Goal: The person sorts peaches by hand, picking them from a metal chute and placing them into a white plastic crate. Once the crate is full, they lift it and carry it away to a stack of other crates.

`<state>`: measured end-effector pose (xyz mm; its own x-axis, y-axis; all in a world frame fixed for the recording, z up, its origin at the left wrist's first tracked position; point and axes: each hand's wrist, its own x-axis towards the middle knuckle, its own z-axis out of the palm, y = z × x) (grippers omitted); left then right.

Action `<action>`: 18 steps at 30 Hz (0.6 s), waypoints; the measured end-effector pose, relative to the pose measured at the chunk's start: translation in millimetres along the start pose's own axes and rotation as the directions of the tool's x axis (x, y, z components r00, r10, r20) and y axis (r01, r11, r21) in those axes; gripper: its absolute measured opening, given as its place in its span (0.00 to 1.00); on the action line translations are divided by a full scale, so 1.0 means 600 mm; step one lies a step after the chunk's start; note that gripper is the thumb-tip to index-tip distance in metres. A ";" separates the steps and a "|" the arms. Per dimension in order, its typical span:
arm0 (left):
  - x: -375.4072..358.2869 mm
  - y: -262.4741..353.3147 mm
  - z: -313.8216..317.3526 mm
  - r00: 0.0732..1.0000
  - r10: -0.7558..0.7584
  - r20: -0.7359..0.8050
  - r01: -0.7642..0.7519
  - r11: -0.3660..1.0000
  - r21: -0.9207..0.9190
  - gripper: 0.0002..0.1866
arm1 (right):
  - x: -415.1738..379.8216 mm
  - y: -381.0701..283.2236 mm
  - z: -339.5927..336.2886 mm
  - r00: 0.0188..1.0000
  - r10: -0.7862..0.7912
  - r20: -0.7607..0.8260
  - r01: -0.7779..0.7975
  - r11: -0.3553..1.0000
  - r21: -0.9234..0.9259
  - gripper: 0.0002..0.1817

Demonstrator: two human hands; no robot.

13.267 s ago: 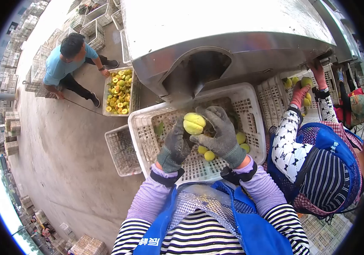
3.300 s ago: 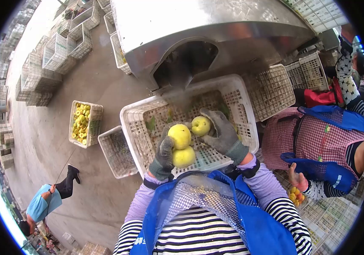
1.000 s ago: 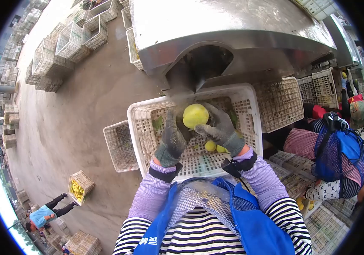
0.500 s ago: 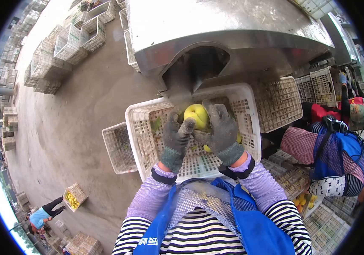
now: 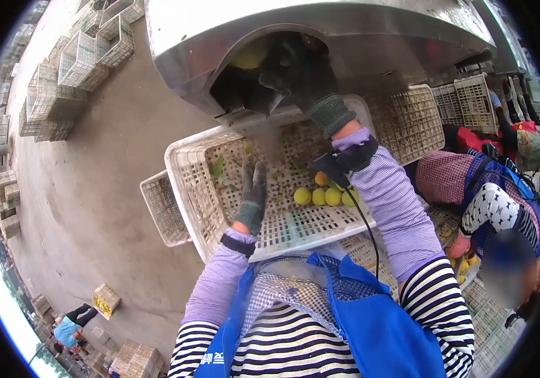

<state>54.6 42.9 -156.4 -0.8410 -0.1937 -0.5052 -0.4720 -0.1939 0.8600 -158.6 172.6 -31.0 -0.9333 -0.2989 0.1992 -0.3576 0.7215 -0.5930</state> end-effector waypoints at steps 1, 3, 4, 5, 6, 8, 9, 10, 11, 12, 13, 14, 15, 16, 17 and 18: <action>0.008 -0.027 0.016 0.978 -0.197 0.070 0.206 0.962 -0.177 0.32 | -0.023 0.004 -0.027 0.995 0.098 0.034 -0.101 0.986 0.133 0.12; 0.039 -0.172 0.035 0.923 -0.313 0.222 0.244 0.926 0.288 0.36 | -0.115 0.103 -0.016 0.980 0.119 0.161 -0.118 0.993 -0.016 0.26; 0.049 -0.222 0.044 0.882 -0.383 0.275 0.206 0.837 0.506 0.38 | -0.160 0.148 0.001 0.906 0.283 0.315 -0.215 0.949 -0.232 0.21; 0.046 -0.205 0.069 0.806 -0.505 0.308 0.150 0.678 0.720 0.40 | -0.202 0.195 0.023 0.787 0.452 0.420 -0.254 0.858 -0.446 0.16; 0.046 -0.186 0.100 0.725 -0.619 0.301 0.046 0.480 0.876 0.41 | -0.250 0.252 0.052 0.667 0.535 0.518 -0.239 0.813 -0.532 0.16; 0.049 -0.262 0.137 0.705 -0.608 0.365 -0.152 0.373 0.915 0.41 | -0.328 0.321 0.105 0.480 0.641 0.599 -0.167 0.737 -0.655 0.15; 0.048 -0.267 0.153 0.736 -0.548 0.397 -0.225 0.356 0.907 0.40 | -0.357 0.331 0.123 0.433 0.666 0.607 -0.119 0.710 -0.694 0.16; 0.043 -0.272 0.164 0.758 -0.490 0.432 -0.296 0.332 0.896 0.39 | -0.384 0.341 0.138 0.382 0.692 0.613 -0.071 0.683 -0.727 0.16; 0.036 -0.279 0.171 0.773 -0.428 0.468 -0.365 0.303 0.880 0.38 | -0.396 0.340 0.146 0.360 0.686 0.632 -0.037 0.687 -0.726 0.17; 0.044 -0.320 0.174 0.779 -0.366 0.510 -0.412 0.314 0.855 0.37 | -0.398 0.332 0.148 0.339 0.681 0.649 -0.001 0.690 -0.724 0.18; 0.056 -0.357 0.176 0.781 -0.296 0.549 -0.460 0.320 0.828 0.36 | -0.396 0.331 0.139 0.325 0.668 0.669 -0.013 0.711 -0.703 0.20; 0.061 -0.395 0.177 0.796 -0.286 0.534 -0.442 0.329 0.834 0.34 | -0.392 0.329 0.129 0.312 0.655 0.688 -0.026 0.730 -0.683 0.22; 0.066 -0.412 0.178 0.813 -0.272 0.514 -0.420 0.337 0.843 0.32 | -0.379 0.329 0.116 0.308 0.628 0.715 -0.084 0.766 -0.637 0.24; 0.074 -0.428 0.165 0.848 -0.282 0.449 -0.311 0.421 0.852 0.31 | -0.367 0.327 0.104 0.309 0.598 0.740 -0.144 0.798 -0.585 0.27; 0.082 -0.430 0.153 0.878 -0.291 0.381 -0.199 0.502 0.842 0.29 | -0.352 0.321 0.091 0.314 0.563 0.765 -0.203 0.826 -0.525 0.30; 0.104 -0.405 0.128 0.903 -0.338 0.266 0.010 0.635 0.772 0.27 | -0.338 0.314 0.082 0.325 0.523 0.788 -0.256 0.851 -0.459 0.33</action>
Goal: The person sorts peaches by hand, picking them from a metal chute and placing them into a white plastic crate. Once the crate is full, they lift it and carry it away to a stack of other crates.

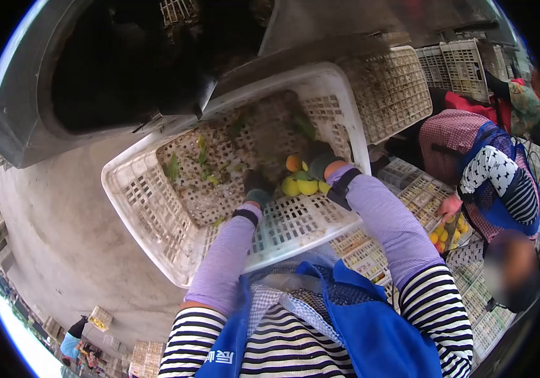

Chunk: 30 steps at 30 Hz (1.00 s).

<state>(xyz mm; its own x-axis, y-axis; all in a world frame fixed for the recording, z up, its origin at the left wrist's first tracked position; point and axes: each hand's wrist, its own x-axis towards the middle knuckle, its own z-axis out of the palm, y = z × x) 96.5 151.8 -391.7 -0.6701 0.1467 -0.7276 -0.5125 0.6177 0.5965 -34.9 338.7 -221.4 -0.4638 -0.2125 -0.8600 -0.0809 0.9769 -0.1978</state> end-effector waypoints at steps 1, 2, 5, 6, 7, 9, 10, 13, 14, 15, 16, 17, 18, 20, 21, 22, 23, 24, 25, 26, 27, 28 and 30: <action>-0.005 -0.003 -0.042 0.992 -0.125 -0.020 0.117 0.967 -0.226 0.25 | -0.008 -0.011 -0.016 0.999 -0.052 -0.001 0.052 0.996 0.074 0.36; -0.029 0.003 -0.088 0.995 -0.073 0.066 0.096 0.860 -0.502 0.25 | -0.020 -0.024 -0.027 0.975 -0.177 -0.136 0.205 0.951 0.230 0.37; -0.152 0.089 -0.250 0.973 0.219 0.072 -0.045 0.488 -0.871 0.24 | -0.079 -0.090 -0.073 0.807 -0.390 -0.443 0.590 0.566 0.576 0.39; -0.209 0.140 -0.293 0.944 0.330 0.007 -0.177 0.524 -0.833 0.24 | -0.119 -0.121 -0.092 0.785 -0.436 -0.440 0.605 0.391 0.693 0.39; -0.253 0.177 -0.324 0.898 0.437 -0.044 -0.302 0.543 -0.784 0.24 | -0.153 -0.146 -0.108 0.760 -0.481 -0.436 0.582 0.207 0.787 0.40; -0.310 0.208 -0.363 0.901 0.427 0.073 -0.021 0.212 -0.977 0.25 | -0.198 -0.178 -0.125 0.779 -0.516 -0.357 0.492 0.149 0.858 0.42; -0.332 0.222 -0.378 0.887 0.444 0.130 0.132 0.027 -0.991 0.26 | -0.217 -0.191 -0.131 0.786 -0.533 -0.314 0.441 0.126 0.889 0.42; -0.359 0.222 -0.360 0.854 0.492 -0.172 -0.358 0.313 -0.880 0.28 | -0.255 -0.236 -0.108 0.723 -0.303 -0.621 0.685 0.428 0.589 0.37; -0.358 0.219 -0.356 0.846 0.482 -0.228 -0.415 0.325 -0.850 0.28 | -0.263 -0.247 -0.101 0.635 -0.227 -0.738 0.699 0.576 0.424 0.36; -0.367 0.233 -0.366 0.890 0.433 -0.144 -0.225 0.144 -0.964 0.28 | -0.278 -0.257 -0.102 0.612 -0.170 -0.772 0.677 0.618 0.400 0.33; -0.366 0.230 -0.369 0.834 0.497 -0.242 -0.431 0.311 -0.847 0.26 | -0.292 -0.268 -0.098 0.575 -0.149 -0.804 0.677 0.638 0.367 0.33; -0.363 0.227 -0.373 0.755 0.574 -0.316 -0.611 0.441 -0.658 0.24 | -0.303 -0.281 -0.095 0.536 -0.130 -0.834 0.676 0.657 0.332 0.33; -0.365 0.229 -0.376 0.753 0.569 -0.330 -0.618 0.438 -0.653 0.23 | -0.309 -0.292 -0.094 0.496 -0.115 -0.861 0.675 0.675 0.298 0.33; -0.378 0.254 -0.388 0.828 0.479 -0.292 -0.466 0.298 -0.833 0.23 | -0.309 -0.311 -0.098 0.443 -0.093 -0.892 0.695 0.664 0.276 0.33; -0.383 0.269 -0.396 0.889 0.407 -0.209 -0.281 0.126 -0.951 0.23 | -0.309 -0.319 -0.101 0.414 -0.082 -0.907 0.705 0.660 0.262 0.34; -0.379 0.274 -0.405 0.872 0.431 -0.234 -0.330 0.162 -0.930 0.24 | -0.307 -0.326 -0.106 0.365 -0.090 -0.926 0.703 0.679 0.211 0.34; -0.372 0.276 -0.416 0.851 0.456 -0.261 -0.381 0.195 -0.904 0.26 | -0.304 -0.331 -0.114 0.315 -0.101 -0.944 0.699 0.697 0.158 0.35; -0.369 0.279 -0.428 0.830 0.479 -0.286 -0.431 0.225 -0.874 0.27 | -0.298 -0.337 -0.122 0.265 -0.114 -0.957 0.692 0.714 0.107 0.35; -0.370 0.285 -0.441 0.764 0.519 -0.384 -0.596 0.337 -0.729 0.27 | -0.286 -0.345 -0.134 0.235 -0.109 -0.966 0.668 0.740 0.079 0.35; -0.373 0.293 -0.454 0.685 0.550 -0.477 -0.723 0.432 -0.540 0.26 | -0.272 -0.350 -0.148 0.198 -0.106 -0.975 0.646 0.762 0.048 0.35; -0.375 0.307 -0.463 0.741 0.457 -0.492 -0.662 0.377 -0.648 0.26 | -0.256 -0.354 -0.162 0.160 -0.101 -0.982 0.622 0.782 0.021 0.35; -0.369 0.301 -0.465 0.808 0.391 -0.441 -0.564 0.298 -0.770 0.26 | -0.230 -0.356 -0.179 0.187 -0.116 -0.976 0.527 0.850 0.000 0.34; -0.355 0.278 -0.456 0.861 0.324 -0.392 -0.473 0.226 -0.852 0.26 | -0.172 -0.361 -0.208 0.244 -0.136 -0.960 0.317 0.947 -0.053 0.32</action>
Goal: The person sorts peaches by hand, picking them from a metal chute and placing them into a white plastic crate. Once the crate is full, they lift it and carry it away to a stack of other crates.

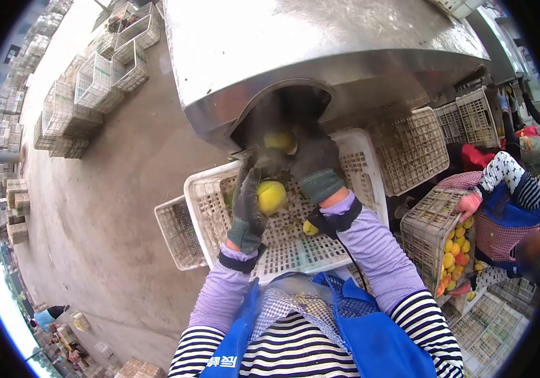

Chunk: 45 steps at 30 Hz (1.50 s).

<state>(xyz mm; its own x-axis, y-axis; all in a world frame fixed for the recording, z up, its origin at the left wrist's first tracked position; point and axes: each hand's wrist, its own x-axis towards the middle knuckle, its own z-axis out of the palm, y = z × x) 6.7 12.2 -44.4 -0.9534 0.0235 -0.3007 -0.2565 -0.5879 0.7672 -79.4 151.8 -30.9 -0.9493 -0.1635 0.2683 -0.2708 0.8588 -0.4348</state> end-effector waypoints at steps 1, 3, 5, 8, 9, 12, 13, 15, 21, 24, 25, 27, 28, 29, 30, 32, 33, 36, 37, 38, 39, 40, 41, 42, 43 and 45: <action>-0.006 -0.017 -0.014 1.000 0.016 0.006 -0.016 0.999 0.034 0.26 | 0.012 -0.004 0.015 0.999 0.023 0.029 -0.022 0.999 -0.028 0.31; -0.026 -0.039 -0.037 0.994 0.100 0.037 -0.106 0.970 0.219 0.26 | 0.021 -0.013 0.043 0.994 0.065 0.086 -0.057 0.994 -0.090 0.28; -0.039 -0.048 -0.045 0.956 0.271 0.114 -0.289 0.795 0.534 0.26 | 0.037 -0.013 0.051 0.998 -0.024 -0.053 0.020 0.996 -0.084 0.26; -0.035 -0.039 -0.043 0.975 0.205 0.090 -0.224 0.876 0.427 0.30 | 0.096 0.002 0.077 0.986 -0.137 -0.098 0.107 0.960 -0.260 0.21; -0.019 -0.047 -0.053 0.971 0.222 0.090 -0.239 0.857 0.457 0.30 | 0.108 0.005 0.081 0.985 -0.150 -0.089 0.124 0.960 -0.250 0.21; -0.008 -0.052 -0.067 0.958 0.260 0.122 -0.287 0.846 0.450 0.24 | 0.127 0.002 0.051 0.992 -0.114 -0.044 0.115 0.993 0.007 0.24; -0.011 -0.033 -0.051 0.956 0.269 0.120 -0.294 0.859 0.420 0.21 | 0.128 -0.003 0.027 0.997 -0.071 -0.003 0.071 0.986 0.151 0.27; -0.008 -0.054 -0.053 0.990 0.141 -0.026 -0.143 0.982 -0.126 0.17 | 0.090 -0.025 -0.046 0.972 0.042 0.232 -0.152 0.863 0.482 0.33; -0.036 -0.041 -0.034 0.894 0.388 0.226 -0.445 0.836 0.323 0.28 | -0.108 -0.037 -0.048 0.983 -0.144 0.115 0.114 0.965 0.236 0.42; -0.012 -0.021 -0.016 0.966 -0.206 0.154 0.253 0.867 -0.428 0.30 | -0.112 -0.042 -0.046 0.996 -0.084 0.034 0.079 0.987 0.142 0.36; -0.005 -0.029 -0.018 0.978 -0.174 0.118 0.208 0.884 -0.419 0.31 | -0.100 -0.035 -0.043 0.996 -0.091 0.008 0.090 0.992 0.088 0.35; 0.007 -0.055 -0.022 0.993 -0.108 0.047 0.118 0.910 -0.398 0.34 | -0.065 -0.024 -0.033 0.997 -0.074 0.005 0.074 0.997 -0.005 0.34; 0.004 -0.054 -0.023 0.990 -0.141 0.012 0.136 0.924 -0.358 0.34 | -0.036 -0.020 -0.023 0.998 -0.048 0.027 0.049 0.998 -0.042 0.33; -0.002 -0.050 -0.024 0.985 -0.171 -0.025 0.154 0.936 -0.317 0.35 | -0.007 -0.018 -0.013 0.999 -0.022 0.047 0.026 0.997 -0.079 0.33; -0.006 -0.048 -0.026 0.978 -0.198 -0.063 0.173 0.945 -0.277 0.36 | 0.018 -0.014 0.002 0.999 -0.041 0.030 0.042 0.998 -0.048 0.31; -0.016 -0.064 -0.038 0.960 -0.256 -0.112 0.215 0.933 -0.289 0.36 | 0.064 -0.003 0.041 0.997 -0.074 -0.003 0.074 0.997 0.019 0.28; -0.020 -0.077 -0.049 0.948 -0.287 -0.138 0.237 0.925 -0.297 0.36 | 0.088 0.003 0.061 0.995 -0.090 0.034 0.090 0.996 0.001 0.27; -0.015 -0.133 -0.071 0.913 -0.326 -0.245 0.276 0.936 -0.217 0.36 | 0.118 0.015 0.082 0.989 -0.146 0.030 0.146 0.989 0.005 0.23; -0.013 -0.156 -0.074 0.890 -0.329 -0.316 0.310 0.944 -0.110 0.32 | 0.123 0.008 0.042 0.982 -0.183 -0.056 0.184 0.982 0.030 0.21; -0.014 -0.200 -0.090 0.912 -0.300 -0.278 0.310 0.951 -0.009 0.31 | 0.119 0.016 0.022 0.967 -0.214 -0.141 0.222 0.974 0.047 0.18; -0.019 -0.255 -0.112 0.931 -0.282 -0.232 0.310 0.946 0.093 0.29 | 0.096 0.053 0.026 0.995 -0.102 -0.025 0.103 0.991 0.085 0.17; -0.015 -0.284 -0.107 0.895 -0.375 -0.242 0.423 0.885 0.195 0.30 | 0.057 0.082 0.016 0.995 -0.051 0.082 0.041 0.993 0.115 0.17; -0.012 -0.313 -0.101 0.850 -0.464 -0.249 0.523 0.800 0.294 0.33 | 0.020 0.107 -0.002 0.983 -0.012 0.183 -0.014 0.990 0.142 0.16; -0.012 -0.396 -0.127 0.860 -0.465 -0.209 0.496 0.665 0.558 0.37 | -0.007 0.134 -0.014 0.960 0.017 0.279 -0.067 0.983 0.170 0.16; -0.013 -0.477 -0.154 0.864 -0.475 -0.168 0.413 0.477 0.776 0.41 | -0.047 0.187 0.009 0.909 0.103 0.403 -0.110 0.994 -0.005 0.15; -0.003 -0.456 -0.095 0.713 -0.682 -0.164 0.338 0.130 0.932 0.45 | -0.145 0.288 0.080 0.776 0.264 0.573 -0.137 0.957 -0.256 0.13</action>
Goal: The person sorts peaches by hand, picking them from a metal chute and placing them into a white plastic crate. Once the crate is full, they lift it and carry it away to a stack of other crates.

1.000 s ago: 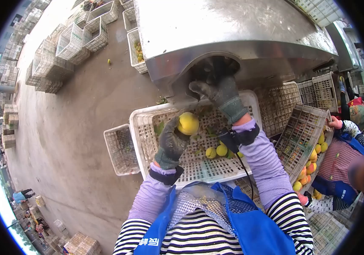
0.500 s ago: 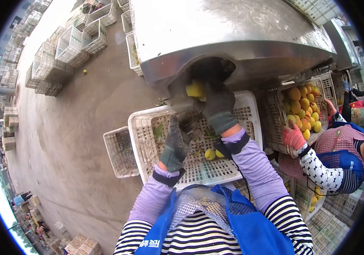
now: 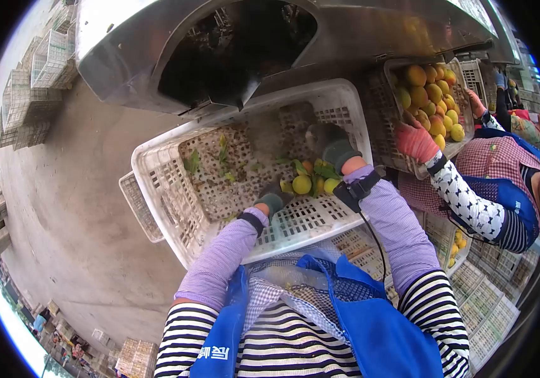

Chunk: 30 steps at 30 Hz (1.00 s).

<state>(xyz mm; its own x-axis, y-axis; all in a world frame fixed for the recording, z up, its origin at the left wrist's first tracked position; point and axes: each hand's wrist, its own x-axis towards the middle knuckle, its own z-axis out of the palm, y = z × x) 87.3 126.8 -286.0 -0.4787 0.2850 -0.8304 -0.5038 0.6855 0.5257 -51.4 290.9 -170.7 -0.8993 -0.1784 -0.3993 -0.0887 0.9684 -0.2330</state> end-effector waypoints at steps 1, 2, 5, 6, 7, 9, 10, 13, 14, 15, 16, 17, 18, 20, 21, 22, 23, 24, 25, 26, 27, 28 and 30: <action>0.042 -0.008 0.046 1.000 0.013 -0.023 -0.009 0.985 0.175 0.45 | -0.012 0.030 0.051 0.993 0.058 0.100 -0.052 0.997 -0.058 0.12; 0.064 -0.008 0.077 0.999 0.019 -0.040 -0.008 0.969 0.248 0.44 | -0.009 0.051 0.089 0.944 0.109 0.313 -0.050 0.981 -0.189 0.13; 0.068 0.033 0.104 0.993 -0.015 -0.119 0.048 0.959 0.278 0.40 | -0.004 0.097 0.203 0.897 0.112 0.427 -0.004 0.969 -0.246 0.15; 0.048 0.062 0.093 0.985 -0.048 -0.167 0.090 0.963 0.255 0.38 | 0.001 0.113 0.247 0.924 0.077 0.375 0.006 0.977 -0.213 0.15; 0.064 0.061 0.093 0.986 -0.001 -0.169 0.054 0.949 0.310 0.39 | 0.012 0.138 0.293 0.958 -0.007 0.285 0.069 0.976 -0.205 0.15; 0.082 0.041 0.100 0.985 0.085 -0.153 -0.012 0.906 0.424 0.39 | 0.010 0.165 0.366 0.980 -0.169 0.102 0.186 0.964 -0.191 0.16; 0.088 0.028 0.093 0.988 0.123 -0.095 -0.066 0.885 0.460 0.39 | 0.012 0.171 0.383 0.971 -0.178 0.161 0.208 0.959 -0.194 0.17; 0.101 0.008 0.035 0.987 0.155 -0.042 -0.128 0.915 0.383 0.37 | 0.025 0.141 0.317 0.938 -0.105 0.331 0.166 0.973 -0.160 0.21; 0.088 0.015 0.009 0.991 0.091 -0.096 -0.067 0.971 0.230 0.34 | 0.025 0.102 0.223 0.915 -0.022 0.403 0.077 0.990 -0.119 0.23; 0.072 0.010 -0.016 0.990 0.017 -0.141 -0.007 0.997 0.072 0.31 | 0.022 0.074 0.168 0.878 0.054 0.475 -0.018 0.997 -0.082 0.25; 0.094 -0.057 -0.004 0.966 0.071 -0.251 -0.155 0.929 -0.337 0.35 | 0.019 0.069 0.158 0.917 0.009 0.399 -0.055 0.993 0.104 0.27; 0.068 -0.060 -0.027 0.976 0.032 -0.217 -0.159 0.785 -0.599 0.36 | 0.015 0.070 0.144 0.949 -0.021 0.314 -0.074 0.954 0.289 0.29; 0.031 -0.048 -0.057 0.984 0.010 -0.178 -0.152 0.570 -0.808 0.37 | 0.013 0.066 0.126 0.975 -0.039 0.220 -0.070 0.883 0.464 0.30; -0.048 -0.018 -0.107 0.978 0.138 -0.153 -0.186 0.267 -0.946 0.40 | -0.015 0.030 0.053 0.976 -0.188 0.106 0.093 0.809 0.581 0.32; -0.093 -0.007 -0.121 0.954 0.259 -0.155 -0.214 0.221 -0.951 0.42 | -0.042 0.005 0.014 0.966 -0.255 0.052 0.167 0.760 0.628 0.33; -0.131 0.000 -0.131 0.911 0.379 -0.161 -0.241 0.172 -0.955 0.44 | -0.066 -0.023 -0.018 0.952 -0.302 -0.039 0.275 0.797 0.537 0.34; -0.160 0.010 -0.139 0.889 0.400 -0.223 -0.312 0.172 -0.934 0.44 | -0.089 -0.052 -0.049 0.928 -0.353 -0.121 0.369 0.824 0.430 0.35; -0.184 0.020 -0.141 0.863 0.421 -0.280 -0.378 0.168 -0.910 0.45 | -0.109 -0.075 -0.074 0.894 -0.405 -0.192 0.446 0.839 0.311 0.36; -0.204 0.030 -0.143 0.833 0.443 -0.333 -0.440 0.163 -0.883 0.45 | -0.123 -0.092 -0.095 0.910 -0.360 -0.207 0.415 0.801 0.432 0.36; -0.220 0.039 -0.146 0.847 0.400 -0.350 -0.436 0.145 -0.888 0.50 | -0.134 -0.106 -0.113 0.925 -0.315 -0.214 0.380 0.748 0.544 0.37; -0.245 0.065 -0.162 0.845 0.382 -0.374 -0.443 0.111 -0.890 0.50 | -0.137 -0.116 -0.127 0.942 -0.268 -0.202 0.334 0.680 0.652 0.37; -0.277 0.088 -0.175 0.837 0.373 -0.400 -0.458 0.077 -0.886 0.51 | -0.150 -0.125 -0.131 0.935 -0.253 -0.247 0.354 0.689 0.632 0.39; -0.305 0.084 -0.189 0.815 0.396 -0.423 -0.494 0.094 -0.864 0.53 | -0.174 -0.151 -0.146 0.943 -0.202 -0.266 0.333 0.623 0.708 0.41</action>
<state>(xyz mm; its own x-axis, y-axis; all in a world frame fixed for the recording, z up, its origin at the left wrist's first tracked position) 67.9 33.6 -86.8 -0.8936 0.2203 -0.3911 -0.4326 -0.6552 0.6194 13.0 237.1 -30.1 -0.9437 -0.3172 -0.0940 -0.0510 0.4202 -0.9060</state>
